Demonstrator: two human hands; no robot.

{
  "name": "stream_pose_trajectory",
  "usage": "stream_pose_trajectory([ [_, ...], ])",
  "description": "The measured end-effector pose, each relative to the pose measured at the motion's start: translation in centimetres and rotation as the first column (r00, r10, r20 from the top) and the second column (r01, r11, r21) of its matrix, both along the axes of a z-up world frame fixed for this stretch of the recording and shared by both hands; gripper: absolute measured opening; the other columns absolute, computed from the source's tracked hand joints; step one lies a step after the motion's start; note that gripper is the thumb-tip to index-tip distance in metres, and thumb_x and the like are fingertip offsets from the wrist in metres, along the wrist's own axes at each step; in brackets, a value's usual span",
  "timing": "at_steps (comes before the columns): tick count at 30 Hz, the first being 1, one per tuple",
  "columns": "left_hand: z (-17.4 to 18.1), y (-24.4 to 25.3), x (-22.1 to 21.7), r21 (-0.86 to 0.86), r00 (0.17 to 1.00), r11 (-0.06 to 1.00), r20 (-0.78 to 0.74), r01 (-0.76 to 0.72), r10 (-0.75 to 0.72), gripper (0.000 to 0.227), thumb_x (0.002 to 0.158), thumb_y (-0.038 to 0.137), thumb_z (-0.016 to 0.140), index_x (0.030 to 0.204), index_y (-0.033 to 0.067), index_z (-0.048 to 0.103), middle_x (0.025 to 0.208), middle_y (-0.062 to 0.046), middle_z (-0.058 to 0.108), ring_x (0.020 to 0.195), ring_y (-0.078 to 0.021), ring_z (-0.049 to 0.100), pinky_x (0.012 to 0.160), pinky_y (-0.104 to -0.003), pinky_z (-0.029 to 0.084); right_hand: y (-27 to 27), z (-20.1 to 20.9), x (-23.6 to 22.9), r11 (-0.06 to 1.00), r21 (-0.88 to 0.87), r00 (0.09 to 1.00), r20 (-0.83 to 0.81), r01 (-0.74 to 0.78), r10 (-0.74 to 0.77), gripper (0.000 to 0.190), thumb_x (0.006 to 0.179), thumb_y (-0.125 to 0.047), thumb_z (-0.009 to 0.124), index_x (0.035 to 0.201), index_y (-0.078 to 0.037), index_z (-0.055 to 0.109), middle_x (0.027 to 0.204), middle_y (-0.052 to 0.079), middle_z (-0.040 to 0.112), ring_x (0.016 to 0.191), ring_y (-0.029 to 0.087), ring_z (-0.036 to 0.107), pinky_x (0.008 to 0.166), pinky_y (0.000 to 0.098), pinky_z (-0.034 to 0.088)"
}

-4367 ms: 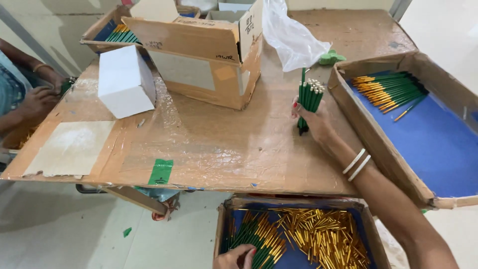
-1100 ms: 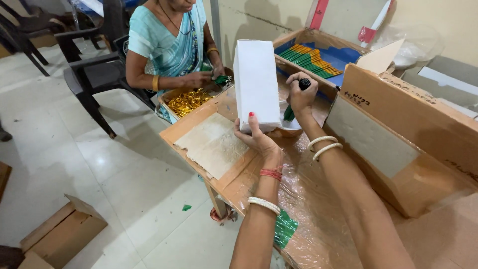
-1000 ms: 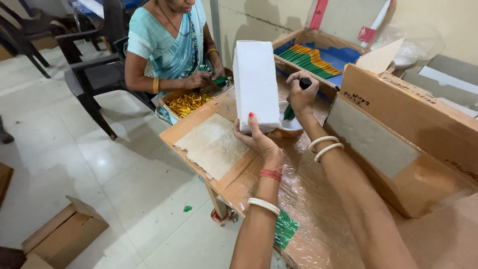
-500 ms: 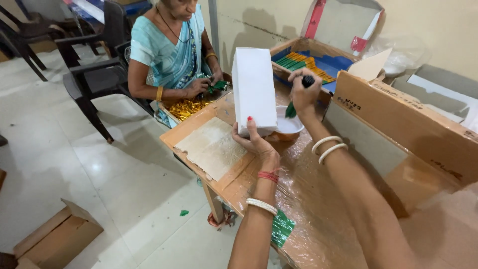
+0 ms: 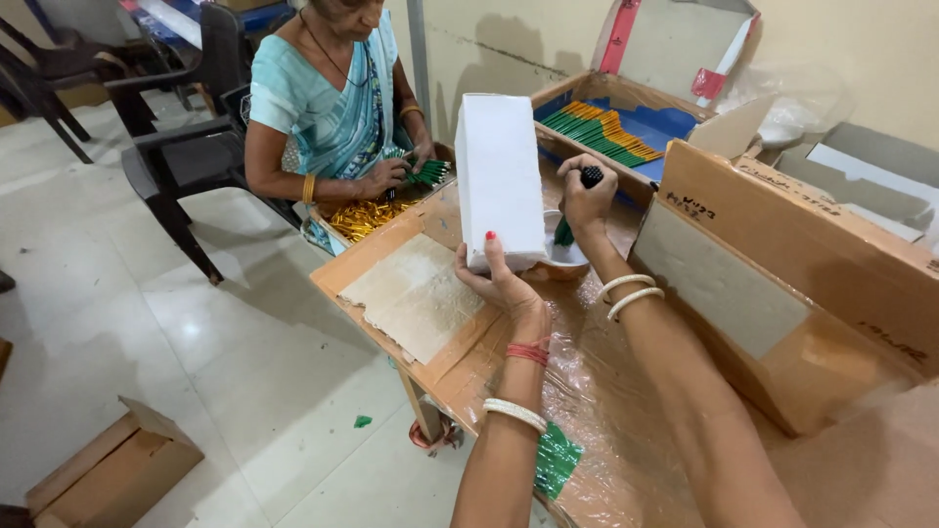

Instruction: The person repeatedly picks green sticks and gold metallic pieces from a blue tray, inserts the gold pieces into the white tips of the green sticks, and places the assembled sticks on the table. The person occasionally gathers the assembled sticks and places them into a white box.

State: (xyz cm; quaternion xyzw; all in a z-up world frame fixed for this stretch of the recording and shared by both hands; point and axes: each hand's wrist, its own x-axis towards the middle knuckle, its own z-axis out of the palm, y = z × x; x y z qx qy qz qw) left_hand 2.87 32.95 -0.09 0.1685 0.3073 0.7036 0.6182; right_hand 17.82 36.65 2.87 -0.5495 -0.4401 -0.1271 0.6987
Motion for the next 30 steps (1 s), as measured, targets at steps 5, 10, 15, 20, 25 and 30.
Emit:
stream_pose_trajectory([
  [5, -0.1, 0.0, -0.1, 0.014, 1.0, 1.0, 0.021, 0.017, -0.018, 0.074, 0.078, 0.042, 0.074, 0.136, 0.0092, 0.042, 0.131, -0.016, 0.049, 0.121, -0.0304, 0.054, 0.099, -0.043, 0.052, -0.1, 0.1, -0.1, 0.997, -0.062, 0.994, -0.106, -0.045, 0.039, 0.021, 0.086, 0.01, 0.053, 0.074, -0.001, 0.066, 0.062, 0.0, 0.059, 0.049, 0.008, 0.051, 0.046, 0.0231, 0.038],
  [10, 0.7, -0.6, -0.6, -0.025, 0.998, 0.999, -0.04, 0.048, -0.049, 0.075, 0.079, 0.043, 0.073, 0.138, 0.0105, 0.041, 0.132, -0.015, 0.049, 0.123, -0.03, 0.054, 0.097, -0.043, 0.054, -1.3, 3.3, -1.4, 0.991, 0.004, 0.984, -0.116, -0.133, 0.132, 0.023, 0.09, 0.009, 0.053, 0.072, -0.002, 0.063, 0.061, 0.0, 0.058, 0.044, 0.009, 0.052, 0.04, 0.0252, 0.035],
  [15, 1.6, -0.8, -0.5, -0.009, 0.998, 1.0, -0.062, 0.024, -0.025, 0.081, 0.073, 0.044, 0.076, 0.138, 0.0106, 0.041, 0.132, -0.016, 0.048, 0.123, -0.0314, 0.054, 0.097, -0.044, 0.056, -1.2, 5.4, -0.6, 0.997, 0.061, 0.997, 0.057, 0.053, -0.056, 0.024, 0.093, 0.008, 0.054, 0.075, -0.003, 0.064, 0.072, 0.003, 0.063, 0.059, 0.012, 0.057, 0.054, 0.0279, 0.043],
  [20, 1.0, -2.4, 0.1, 0.148, 0.79, 0.989, -0.607, 0.003, 0.088, 0.092, 0.069, 0.052, 0.083, 0.14, 0.0103, 0.042, 0.136, -0.017, 0.051, 0.126, -0.0396, 0.052, 0.1, -0.054, 0.048, -1.8, 10.4, 1.2, 0.933, 0.354, 0.918, 0.348, 0.058, -0.19, 0.015, 0.102, 0.008, 0.059, 0.092, 0.0, 0.065, 0.094, 0.01, 0.068, 0.084, 0.02, 0.065, 0.073, 0.0337, 0.058],
  [25, 2.3, -6.2, 0.1, 0.257, 0.271, 0.866, -0.951, 0.429, 0.148, 0.101, 0.07, 0.058, 0.085, 0.15, 0.0167, 0.04, 0.15, -0.034, 0.038, 0.139, -0.0515, 0.038, 0.115, -0.059, 0.035, -1.6, 14.9, -6.3, 0.727, 0.402, 0.787, -0.025, -0.557, 0.617, 0.01, 0.107, 0.002, 0.054, 0.098, -0.003, 0.055, 0.082, 0.009, 0.059, 0.049, 0.012, 0.046, 0.04, 0.028, 0.038],
  [30, 1.2, -6.3, 1.2, 0.583, 0.451, 0.758, -0.783, 0.291, 0.429, 0.111, 0.075, 0.045, 0.084, 0.165, 0.014, 0.026, 0.165, -0.036, 0.021, 0.156, -0.0535, 0.022, 0.121, -0.072, 0.021, 4.9, 6.9, -15.8, 0.756, 0.28, 0.715, -0.252, -0.591, 0.652, 0.013, 0.102, -0.007, 0.062, 0.105, -0.007, 0.049, 0.078, 0.006, 0.065, 0.048, 0.012, 0.054, 0.039, 0.0279, 0.046],
])
